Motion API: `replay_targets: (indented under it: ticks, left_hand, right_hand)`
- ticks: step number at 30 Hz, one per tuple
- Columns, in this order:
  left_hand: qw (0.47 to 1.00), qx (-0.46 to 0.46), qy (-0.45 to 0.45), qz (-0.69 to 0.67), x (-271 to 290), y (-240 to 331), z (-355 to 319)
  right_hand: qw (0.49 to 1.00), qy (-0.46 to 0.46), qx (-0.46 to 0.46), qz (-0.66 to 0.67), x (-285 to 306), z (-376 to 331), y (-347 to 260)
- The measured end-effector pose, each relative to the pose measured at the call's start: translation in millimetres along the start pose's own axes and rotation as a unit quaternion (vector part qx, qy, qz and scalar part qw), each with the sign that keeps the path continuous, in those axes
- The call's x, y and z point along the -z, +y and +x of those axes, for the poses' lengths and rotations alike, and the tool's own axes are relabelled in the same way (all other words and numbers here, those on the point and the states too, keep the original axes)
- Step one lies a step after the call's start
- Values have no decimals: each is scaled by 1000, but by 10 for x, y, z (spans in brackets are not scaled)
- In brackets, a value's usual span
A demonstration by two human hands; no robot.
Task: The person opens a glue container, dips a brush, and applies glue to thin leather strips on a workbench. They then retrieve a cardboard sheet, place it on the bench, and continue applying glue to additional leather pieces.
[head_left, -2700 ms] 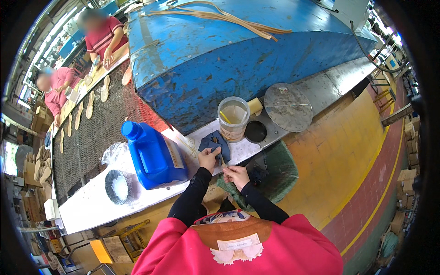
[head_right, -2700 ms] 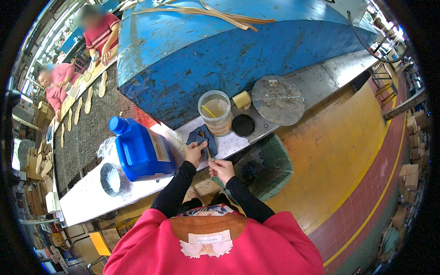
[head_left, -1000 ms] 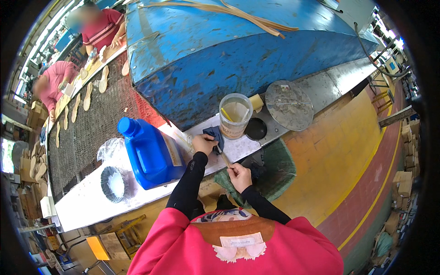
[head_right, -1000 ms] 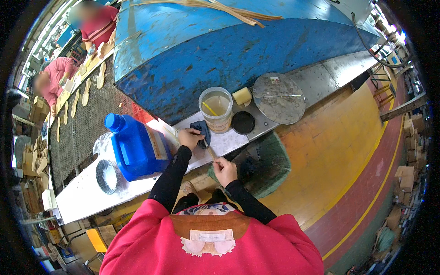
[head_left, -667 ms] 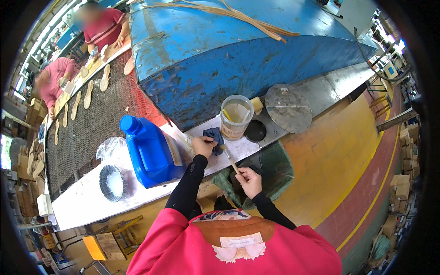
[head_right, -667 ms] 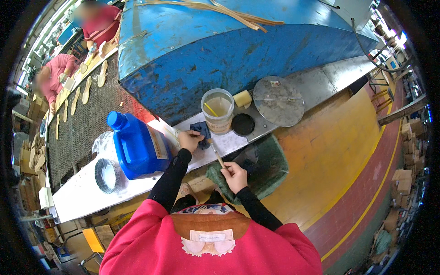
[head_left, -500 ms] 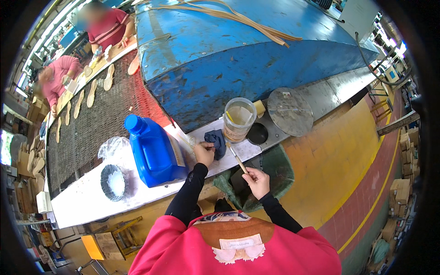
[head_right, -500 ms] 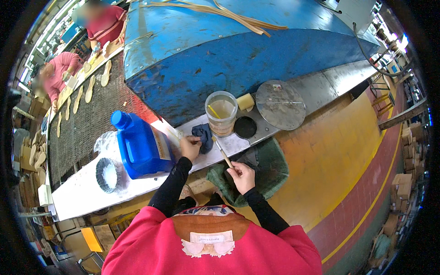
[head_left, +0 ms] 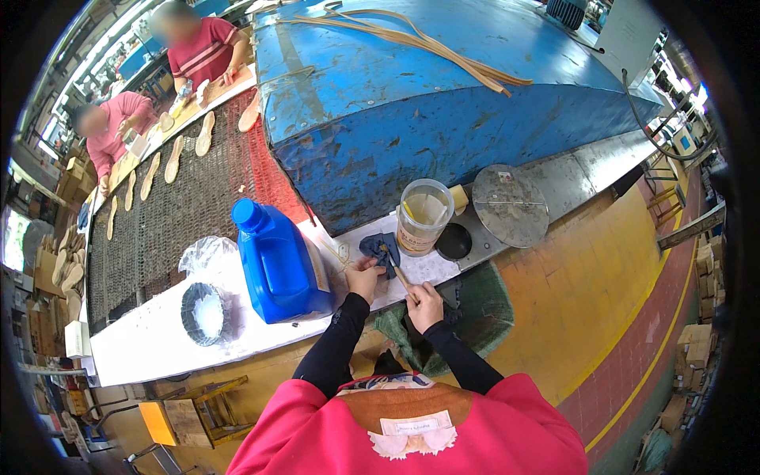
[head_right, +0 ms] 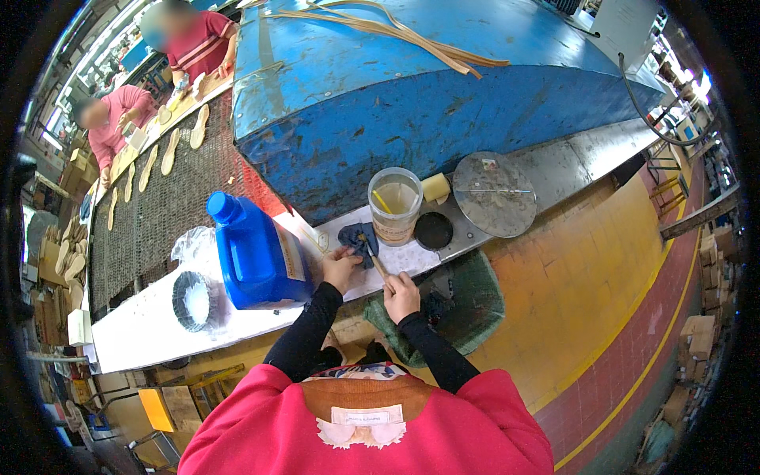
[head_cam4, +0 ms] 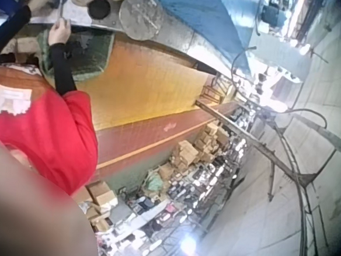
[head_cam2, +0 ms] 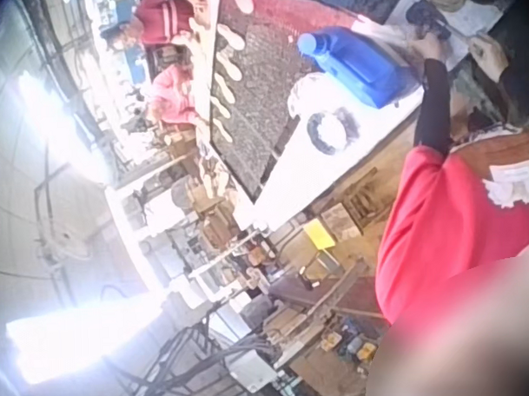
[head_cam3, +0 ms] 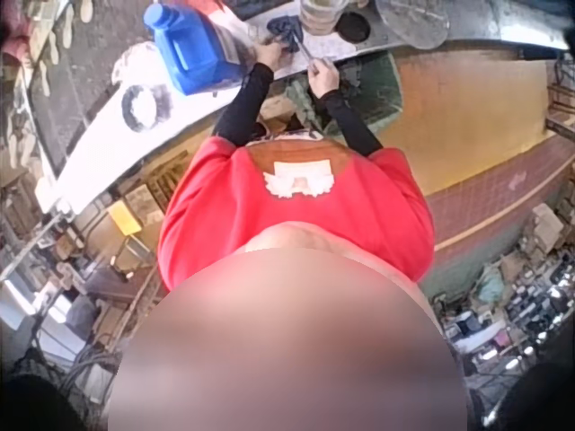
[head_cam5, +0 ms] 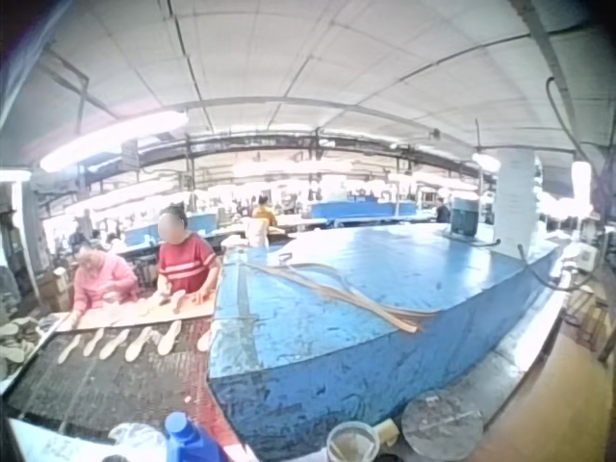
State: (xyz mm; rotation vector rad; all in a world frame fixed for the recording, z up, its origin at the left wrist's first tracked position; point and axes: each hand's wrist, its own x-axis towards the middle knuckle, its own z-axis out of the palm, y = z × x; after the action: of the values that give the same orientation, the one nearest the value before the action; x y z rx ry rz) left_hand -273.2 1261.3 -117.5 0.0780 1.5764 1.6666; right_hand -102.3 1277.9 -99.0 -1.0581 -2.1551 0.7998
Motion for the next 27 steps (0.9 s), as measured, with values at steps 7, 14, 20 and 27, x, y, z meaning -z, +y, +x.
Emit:
replay_targets:
  ticks: [7,14,20,27]
  left_hand:
    - [936,-209,3,282,-121,-17,-76]
    - [915,-220,16,337,-215,-13,56]
    - [904,-214,65,365,-353,30,50]
    - [968,-103,65,218,-248,-1,157]
  right_hand:
    - [999,-19,42,-16,-34,-3,-24]
    - [997,-36,59,-32,-130,-58,-85]
    - [995,-22,-28,93,-207,-115,-64]
    - [955,-4,-131,265,-246,-90,-180]
